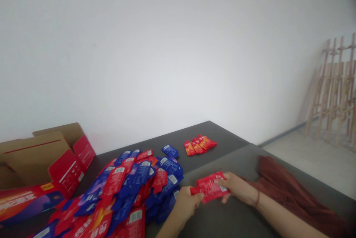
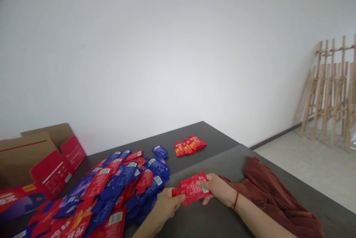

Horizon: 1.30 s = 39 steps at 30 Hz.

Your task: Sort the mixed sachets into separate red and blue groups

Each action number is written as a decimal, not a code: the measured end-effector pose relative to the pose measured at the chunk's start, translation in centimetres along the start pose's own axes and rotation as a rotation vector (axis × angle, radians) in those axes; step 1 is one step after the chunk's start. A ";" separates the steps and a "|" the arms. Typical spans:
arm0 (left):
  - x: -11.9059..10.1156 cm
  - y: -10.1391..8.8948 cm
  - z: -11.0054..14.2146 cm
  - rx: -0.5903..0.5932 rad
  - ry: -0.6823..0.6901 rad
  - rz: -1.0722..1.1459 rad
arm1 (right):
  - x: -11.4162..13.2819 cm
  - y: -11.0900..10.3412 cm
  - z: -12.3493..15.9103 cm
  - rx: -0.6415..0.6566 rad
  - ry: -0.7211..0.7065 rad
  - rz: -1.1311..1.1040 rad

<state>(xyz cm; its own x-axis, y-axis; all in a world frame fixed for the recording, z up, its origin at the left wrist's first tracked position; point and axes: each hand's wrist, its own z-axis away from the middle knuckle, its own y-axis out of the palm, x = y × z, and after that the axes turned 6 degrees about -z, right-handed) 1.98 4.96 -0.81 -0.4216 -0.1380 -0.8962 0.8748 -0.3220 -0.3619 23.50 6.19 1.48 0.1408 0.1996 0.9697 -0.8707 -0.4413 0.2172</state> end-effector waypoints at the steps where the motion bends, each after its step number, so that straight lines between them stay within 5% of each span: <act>1: -0.1 -0.1 0.1 0.035 0.004 0.003 | 0.1 -0.1 0.0 -0.005 0.012 -0.004; 6: -0.4 -0.5 0.5 0.149 0.042 0.026 | 0.0 -0.6 0.1 0.028 0.061 -0.016; 13: 0.5 1.0 -0.4 -0.013 0.074 0.077 | 0.5 -1.4 -0.4 0.077 0.044 0.139; 17: 1.0 1.4 -0.9 -0.048 0.055 0.113 | 3.9 -4.7 -2.9 -0.064 -0.096 0.590; 22: 0.2 1.3 -0.6 -0.014 0.019 0.070 | 7.5 -7.9 -9.3 -0.274 -0.463 1.237; 29: -0.5 1.3 -0.4 -0.024 -0.003 -0.044 | 4.7 -7.2 -16.1 -0.209 -0.473 1.472; 39: -0.3 2.1 -0.4 -0.110 0.056 -0.154 | 2.5 -7.8 -16.7 -0.166 -0.294 1.502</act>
<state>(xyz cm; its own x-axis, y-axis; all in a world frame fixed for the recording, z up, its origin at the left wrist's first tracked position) 4.09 4.74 -1.40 -0.5413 -0.0421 -0.8398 0.8231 -0.2306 -0.5189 22.76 24.72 0.35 -0.8184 -0.5084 0.2678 -0.3285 0.0316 -0.9440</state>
